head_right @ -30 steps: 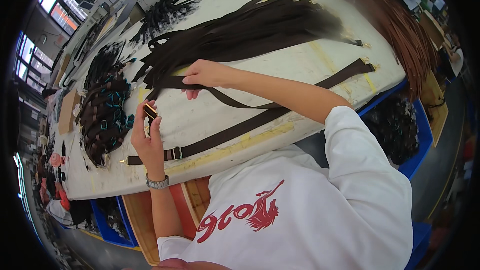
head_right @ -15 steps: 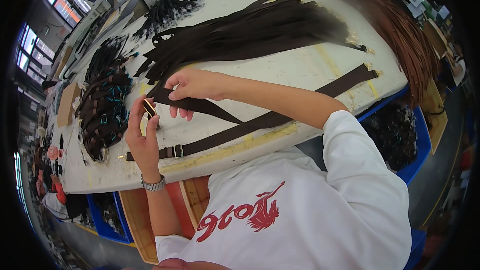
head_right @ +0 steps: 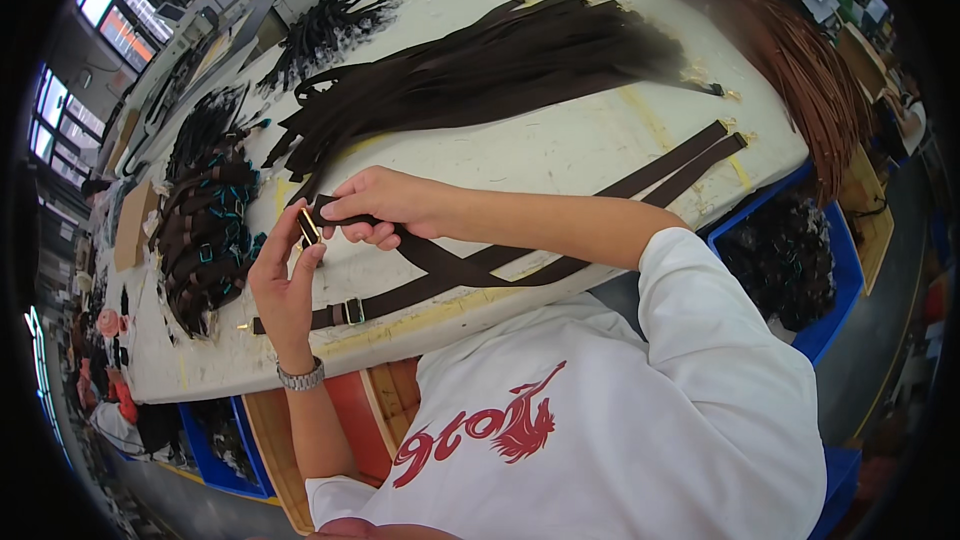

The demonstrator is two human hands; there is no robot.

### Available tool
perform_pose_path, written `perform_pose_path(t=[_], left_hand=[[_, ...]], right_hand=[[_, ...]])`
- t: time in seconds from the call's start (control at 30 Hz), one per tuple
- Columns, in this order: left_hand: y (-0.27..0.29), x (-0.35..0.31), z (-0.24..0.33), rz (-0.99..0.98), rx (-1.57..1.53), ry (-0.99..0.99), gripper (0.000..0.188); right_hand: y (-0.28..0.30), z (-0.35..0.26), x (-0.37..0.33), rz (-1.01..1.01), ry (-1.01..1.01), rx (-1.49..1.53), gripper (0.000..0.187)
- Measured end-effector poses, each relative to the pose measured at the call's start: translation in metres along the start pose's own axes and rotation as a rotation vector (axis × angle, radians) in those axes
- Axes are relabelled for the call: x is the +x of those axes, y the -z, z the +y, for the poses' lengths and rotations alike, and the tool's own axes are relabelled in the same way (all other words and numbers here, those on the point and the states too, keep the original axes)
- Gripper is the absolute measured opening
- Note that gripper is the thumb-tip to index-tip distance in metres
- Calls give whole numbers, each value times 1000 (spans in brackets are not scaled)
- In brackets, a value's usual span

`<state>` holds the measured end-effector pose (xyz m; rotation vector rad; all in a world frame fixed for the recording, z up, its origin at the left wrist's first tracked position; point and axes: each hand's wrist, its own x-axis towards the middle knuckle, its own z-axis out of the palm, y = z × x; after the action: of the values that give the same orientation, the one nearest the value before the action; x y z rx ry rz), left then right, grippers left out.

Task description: The person assembles brown leather belts by hand at a workbench. They thread the belt strap through a metal buckle, fold the end, and secure it with a metal keeper. The person handles multiple belts sequentially, placing finished units on the table.

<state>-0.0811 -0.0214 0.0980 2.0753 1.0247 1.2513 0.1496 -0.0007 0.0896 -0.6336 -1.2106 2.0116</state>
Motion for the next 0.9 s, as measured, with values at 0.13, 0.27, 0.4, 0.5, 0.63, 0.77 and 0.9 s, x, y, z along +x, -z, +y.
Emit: perform_pose_path(t=[0.13, 0.27, 0.4, 0.5, 0.63, 0.77, 0.9], left_hand=[[0, 2, 4, -38, -109, 56, 48], [3, 0, 3, -119, -92, 69, 50], [12, 2, 7, -224, 15, -14, 55], [12, -4, 5, -272, -16, -14, 57], [9, -17, -1, -321, -8, 34, 56], [3, -13, 3, -297, 92, 35, 52], [3, -11, -8, -318, -200, 259, 46]], right_hand=[[-7, 1, -6, 27, 22, -46, 26], [-10, -3, -10, 61, 12, -121, 26], [-6, -6, -15, 9, -38, -185, 25], [-17, -10, -24, -40, -88, -299, 25], [-12, -7, -24, -108, -125, -380, 25], [13, 14, -12, -135, -239, -75, 24], [16, 21, -13, -104, -214, 42, 22]])
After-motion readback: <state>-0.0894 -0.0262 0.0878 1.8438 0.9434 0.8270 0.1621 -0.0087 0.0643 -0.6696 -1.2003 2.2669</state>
